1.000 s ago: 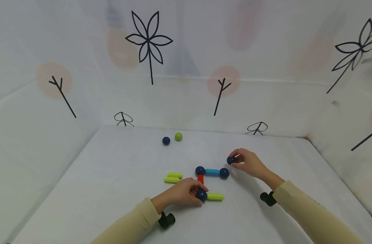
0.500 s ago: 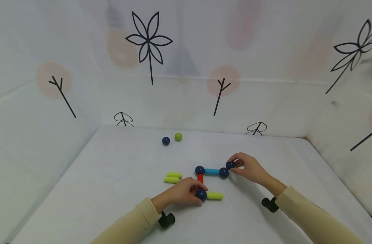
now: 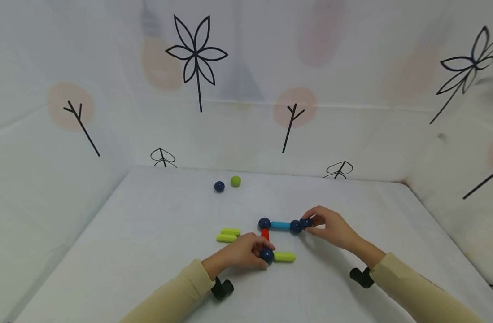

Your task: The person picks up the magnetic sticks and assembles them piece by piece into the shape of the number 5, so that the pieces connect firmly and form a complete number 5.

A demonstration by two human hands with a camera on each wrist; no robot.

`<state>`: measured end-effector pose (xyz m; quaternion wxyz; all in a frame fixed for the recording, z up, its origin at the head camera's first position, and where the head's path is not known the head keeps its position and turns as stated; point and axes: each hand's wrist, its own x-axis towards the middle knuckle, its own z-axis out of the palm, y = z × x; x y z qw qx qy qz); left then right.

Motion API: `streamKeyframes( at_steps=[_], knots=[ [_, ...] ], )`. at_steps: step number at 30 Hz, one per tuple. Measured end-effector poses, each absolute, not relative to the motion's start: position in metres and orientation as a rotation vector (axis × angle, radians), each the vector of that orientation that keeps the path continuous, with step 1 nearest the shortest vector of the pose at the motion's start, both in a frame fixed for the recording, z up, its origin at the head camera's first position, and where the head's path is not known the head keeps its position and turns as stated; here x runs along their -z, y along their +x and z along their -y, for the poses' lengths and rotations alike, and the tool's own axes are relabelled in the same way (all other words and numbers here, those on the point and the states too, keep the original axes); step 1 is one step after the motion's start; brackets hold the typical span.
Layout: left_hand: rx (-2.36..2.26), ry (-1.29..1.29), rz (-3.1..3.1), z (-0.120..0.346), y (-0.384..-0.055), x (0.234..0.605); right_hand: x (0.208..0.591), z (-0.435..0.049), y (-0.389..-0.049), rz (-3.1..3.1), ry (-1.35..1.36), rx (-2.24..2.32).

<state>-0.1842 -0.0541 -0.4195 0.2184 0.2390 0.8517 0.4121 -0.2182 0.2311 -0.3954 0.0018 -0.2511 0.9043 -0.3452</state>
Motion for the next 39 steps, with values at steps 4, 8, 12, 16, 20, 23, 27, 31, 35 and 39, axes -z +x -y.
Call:
streamKeyframes(
  at_steps=[4,8,12,16,20,23,27,31,35,39],
  knots=[
    [-1.141,0.647,-2.360,0.054,-0.185,0.419,0.394,-0.230,-0.214,-2.819,-0.763,1.091],
    [-1.148,0.634,-2.366,0.053,-0.185,0.420,0.394,-0.228,-0.210,-2.809,-0.768,1.095],
    [-1.149,0.629,-2.375,0.052,-0.187,0.421,0.395,-0.227,-0.206,-2.796,-0.778,1.101],
    [-1.141,0.633,-2.389,0.052,-0.187,0.421,0.396,-0.226,-0.202,-2.779,-0.785,1.111],
    [-1.143,0.637,-2.405,0.052,-0.186,0.420,0.399,-0.226,-0.199,-2.759,-0.794,1.115],
    [-1.159,0.641,-2.409,0.052,-0.184,0.418,0.403,-0.226,-0.197,-2.747,-0.798,1.117],
    [-1.155,0.624,-2.427,0.051,-0.183,0.419,0.406,-0.226,-0.195,-2.729,-0.798,1.126],
    [-1.146,0.597,-2.439,0.051,-0.183,0.420,0.408,-0.226,-0.192,-2.713,-0.791,1.135],
    [-1.151,0.591,-2.434,0.051,-0.184,0.420,0.410,-0.226,-0.189,-2.697,-0.796,1.141],
    [-1.146,0.592,-2.433,0.050,-0.184,0.420,0.411,-0.227,-0.186,-2.668,-0.803,1.151]
  ],
)
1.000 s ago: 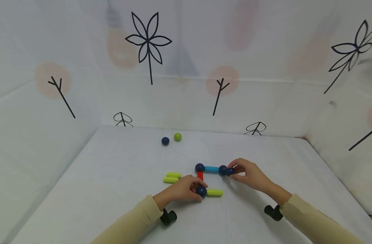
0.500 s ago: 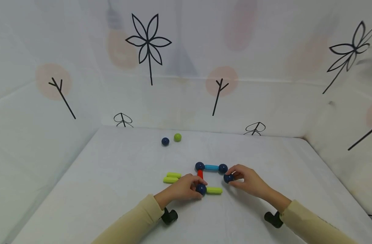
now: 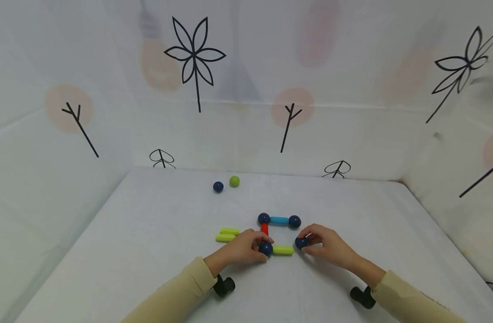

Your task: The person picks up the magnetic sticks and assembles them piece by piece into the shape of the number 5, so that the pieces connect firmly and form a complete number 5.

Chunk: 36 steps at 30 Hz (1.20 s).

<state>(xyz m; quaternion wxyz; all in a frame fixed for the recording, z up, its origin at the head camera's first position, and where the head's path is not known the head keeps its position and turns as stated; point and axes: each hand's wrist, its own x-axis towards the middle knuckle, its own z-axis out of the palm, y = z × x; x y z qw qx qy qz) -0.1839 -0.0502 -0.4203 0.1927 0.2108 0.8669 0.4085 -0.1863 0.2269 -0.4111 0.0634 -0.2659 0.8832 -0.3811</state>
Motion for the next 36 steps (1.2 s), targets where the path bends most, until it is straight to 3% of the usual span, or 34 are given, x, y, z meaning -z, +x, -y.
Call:
streamKeyframes(
  at_steps=[26,36],
  knots=[
    [-1.179,0.559,-2.419,0.052,-0.186,0.419,0.404,-0.226,-0.193,-2.464,-0.817,1.096],
    [-1.288,0.590,-2.525,0.072,-0.186,0.408,0.398,-0.223,-0.197,-2.469,-0.814,1.086]
  ],
)
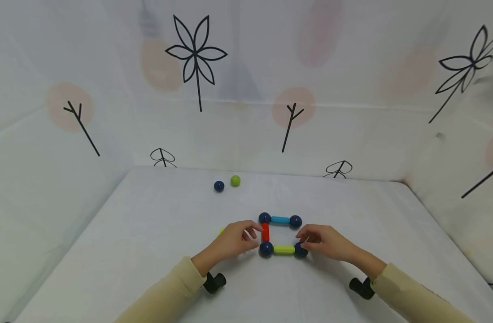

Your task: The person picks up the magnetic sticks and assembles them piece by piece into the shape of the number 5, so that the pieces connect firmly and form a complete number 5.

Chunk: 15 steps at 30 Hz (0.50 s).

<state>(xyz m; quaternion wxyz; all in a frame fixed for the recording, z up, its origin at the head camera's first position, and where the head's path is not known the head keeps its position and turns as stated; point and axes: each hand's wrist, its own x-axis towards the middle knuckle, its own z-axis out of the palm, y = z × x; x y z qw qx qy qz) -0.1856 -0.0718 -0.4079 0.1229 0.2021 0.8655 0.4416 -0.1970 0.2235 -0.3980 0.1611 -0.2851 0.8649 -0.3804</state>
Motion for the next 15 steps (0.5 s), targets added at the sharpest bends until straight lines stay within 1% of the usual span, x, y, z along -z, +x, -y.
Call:
streamKeyframes(
  at_steps=[6,15],
  knots=[
    [-1.258,0.669,-2.624,0.089,-0.191,0.406,0.398,-0.223,-0.201,-2.515,-0.825,1.076],
    [-1.203,0.540,-2.721,0.115,-0.205,0.408,0.395,-0.221,-0.210,-2.674,-0.833,1.058]
  ],
)
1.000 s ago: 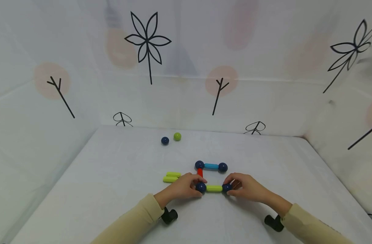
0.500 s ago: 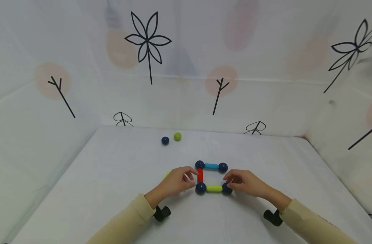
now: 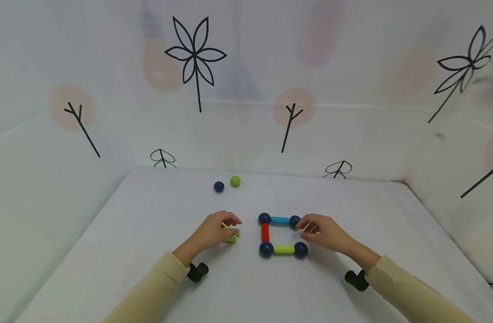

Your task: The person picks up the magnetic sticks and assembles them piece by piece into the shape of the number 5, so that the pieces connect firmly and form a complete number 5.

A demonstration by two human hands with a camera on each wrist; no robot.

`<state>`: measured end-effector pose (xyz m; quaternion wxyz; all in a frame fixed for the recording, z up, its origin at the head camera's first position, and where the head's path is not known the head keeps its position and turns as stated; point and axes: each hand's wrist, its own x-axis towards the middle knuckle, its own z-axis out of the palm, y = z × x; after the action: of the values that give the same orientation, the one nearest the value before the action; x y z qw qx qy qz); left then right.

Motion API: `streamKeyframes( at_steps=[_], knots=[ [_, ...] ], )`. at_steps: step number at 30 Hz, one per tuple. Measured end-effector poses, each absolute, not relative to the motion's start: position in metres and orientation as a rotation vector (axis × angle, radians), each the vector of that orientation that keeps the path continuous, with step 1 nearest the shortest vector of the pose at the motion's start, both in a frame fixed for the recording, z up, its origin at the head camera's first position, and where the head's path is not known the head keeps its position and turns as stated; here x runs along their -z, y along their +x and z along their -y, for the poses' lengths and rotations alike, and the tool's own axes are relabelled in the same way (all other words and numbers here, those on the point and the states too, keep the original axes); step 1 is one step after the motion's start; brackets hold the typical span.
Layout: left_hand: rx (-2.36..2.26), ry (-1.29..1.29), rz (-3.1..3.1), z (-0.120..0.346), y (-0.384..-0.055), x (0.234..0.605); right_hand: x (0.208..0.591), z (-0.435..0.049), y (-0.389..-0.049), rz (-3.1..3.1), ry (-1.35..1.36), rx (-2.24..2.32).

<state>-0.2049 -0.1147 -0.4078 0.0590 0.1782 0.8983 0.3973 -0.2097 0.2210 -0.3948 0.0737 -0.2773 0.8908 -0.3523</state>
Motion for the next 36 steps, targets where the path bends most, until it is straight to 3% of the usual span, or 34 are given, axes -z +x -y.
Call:
streamKeyframes(
  at_steps=[18,36],
  knots=[
    [-1.025,0.350,-2.666,0.130,-0.217,0.415,0.398,-0.219,-0.229,-2.799,-0.761,1.047],
    [-1.021,0.351,-2.630,0.130,-0.224,0.417,0.403,-0.219,-0.239,-2.752,-0.684,1.038]
  ],
)
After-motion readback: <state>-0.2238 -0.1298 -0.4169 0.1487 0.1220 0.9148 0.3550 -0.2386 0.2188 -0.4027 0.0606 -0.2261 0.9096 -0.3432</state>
